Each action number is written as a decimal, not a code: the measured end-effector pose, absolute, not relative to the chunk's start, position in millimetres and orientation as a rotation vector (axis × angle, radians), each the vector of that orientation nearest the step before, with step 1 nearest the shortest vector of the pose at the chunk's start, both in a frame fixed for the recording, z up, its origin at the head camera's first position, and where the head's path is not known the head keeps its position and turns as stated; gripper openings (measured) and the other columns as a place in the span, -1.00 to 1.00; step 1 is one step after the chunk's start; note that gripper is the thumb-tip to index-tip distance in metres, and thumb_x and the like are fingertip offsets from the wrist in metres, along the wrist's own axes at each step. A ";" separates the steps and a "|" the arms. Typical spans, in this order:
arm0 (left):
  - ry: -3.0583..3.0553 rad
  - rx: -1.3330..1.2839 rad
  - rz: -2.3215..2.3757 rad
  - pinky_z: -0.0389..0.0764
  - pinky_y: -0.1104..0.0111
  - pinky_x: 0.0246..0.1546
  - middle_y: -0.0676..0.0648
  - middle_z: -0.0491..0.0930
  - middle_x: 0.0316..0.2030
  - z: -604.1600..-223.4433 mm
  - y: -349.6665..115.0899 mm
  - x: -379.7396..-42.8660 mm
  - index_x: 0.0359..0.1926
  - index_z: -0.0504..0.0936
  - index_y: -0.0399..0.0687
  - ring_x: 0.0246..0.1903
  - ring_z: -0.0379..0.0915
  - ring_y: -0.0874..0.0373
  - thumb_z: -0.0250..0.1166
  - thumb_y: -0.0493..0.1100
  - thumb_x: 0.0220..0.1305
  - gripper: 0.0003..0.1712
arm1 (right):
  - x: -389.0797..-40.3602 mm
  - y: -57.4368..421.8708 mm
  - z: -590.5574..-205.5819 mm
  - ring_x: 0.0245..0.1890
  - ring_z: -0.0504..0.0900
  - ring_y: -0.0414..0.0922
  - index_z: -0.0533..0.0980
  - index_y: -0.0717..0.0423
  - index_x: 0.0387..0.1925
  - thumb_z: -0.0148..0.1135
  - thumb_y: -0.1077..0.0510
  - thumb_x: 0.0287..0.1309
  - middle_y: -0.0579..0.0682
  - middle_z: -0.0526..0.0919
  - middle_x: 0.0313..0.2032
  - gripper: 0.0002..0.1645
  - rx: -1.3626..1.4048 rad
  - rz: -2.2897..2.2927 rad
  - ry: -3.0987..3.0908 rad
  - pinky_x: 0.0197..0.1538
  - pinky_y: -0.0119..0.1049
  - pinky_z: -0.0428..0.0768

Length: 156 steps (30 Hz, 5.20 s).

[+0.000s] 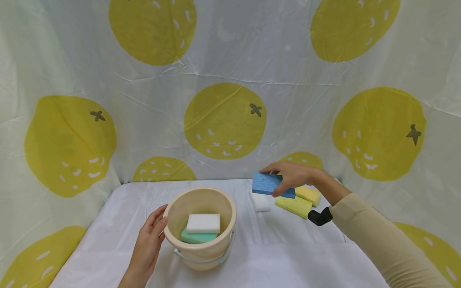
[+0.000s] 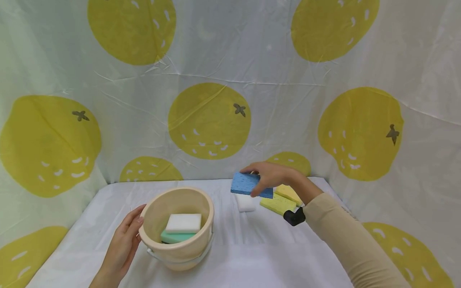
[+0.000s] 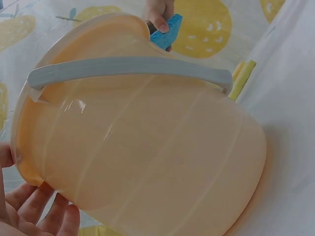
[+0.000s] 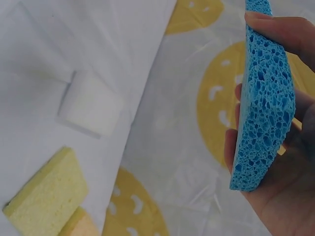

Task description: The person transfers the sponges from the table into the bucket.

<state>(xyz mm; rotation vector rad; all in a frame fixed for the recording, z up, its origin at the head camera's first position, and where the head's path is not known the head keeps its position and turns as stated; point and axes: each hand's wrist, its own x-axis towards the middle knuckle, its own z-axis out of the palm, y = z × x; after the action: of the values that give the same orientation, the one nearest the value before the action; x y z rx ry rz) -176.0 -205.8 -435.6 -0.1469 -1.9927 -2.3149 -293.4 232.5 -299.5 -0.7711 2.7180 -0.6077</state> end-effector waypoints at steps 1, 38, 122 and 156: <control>-1.992 -0.147 -2.313 0.48 0.44 0.19 -0.16 0.28 0.46 -435.6 -205.8 -176.1 0.51 0.26 -0.13 0.32 0.34 0.22 0.13 -0.04 0.62 -0.41 | -293.3 231.6 -299.3 0.19 0.48 0.07 0.39 -0.01 0.48 0.60 -0.18 -0.04 0.06 0.49 0.28 0.07 -0.769 -0.613 2.715 0.17 0.08 0.54; -1.996 -0.144 -2.306 0.48 0.46 0.18 -0.13 0.30 0.44 -434.4 -205.8 -175.9 0.51 0.25 -0.15 0.30 0.35 0.24 0.12 -0.03 0.63 -0.40 | -297.8 199.8 -294.8 0.22 0.45 0.05 0.36 -0.11 0.51 0.58 -0.21 -0.02 0.02 0.43 0.34 0.07 -0.778 -0.585 2.662 0.17 0.02 0.53; -2.020 -0.035 -2.313 0.48 0.47 0.17 -0.10 0.30 0.44 -430.3 -204.4 -176.7 0.50 0.29 -0.08 0.32 0.31 0.19 0.16 -0.02 0.60 -0.41 | -301.7 54.1 -290.5 0.28 0.46 -0.14 0.37 -0.11 0.50 0.56 -0.05 0.04 -0.12 0.46 0.37 -0.02 -1.273 -0.405 2.450 0.28 -0.30 0.44; -2.010 -0.063 -2.326 0.47 0.47 0.18 -0.10 0.29 0.43 -430.7 -205.4 -175.6 0.51 0.27 -0.09 0.32 0.33 0.25 0.15 -0.01 0.61 -0.39 | -299.4 25.7 -291.8 0.27 0.47 -0.19 0.37 0.01 0.50 0.54 -0.11 0.08 -0.08 0.48 0.36 -0.01 -1.296 -0.432 2.380 0.29 -0.31 0.43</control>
<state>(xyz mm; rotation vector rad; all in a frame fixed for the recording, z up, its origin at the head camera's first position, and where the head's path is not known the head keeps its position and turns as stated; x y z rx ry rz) -175.6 -205.4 -430.7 -0.0629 -2.0104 -2.3261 -299.4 25.7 -291.8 -1.2963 2.3803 -0.4323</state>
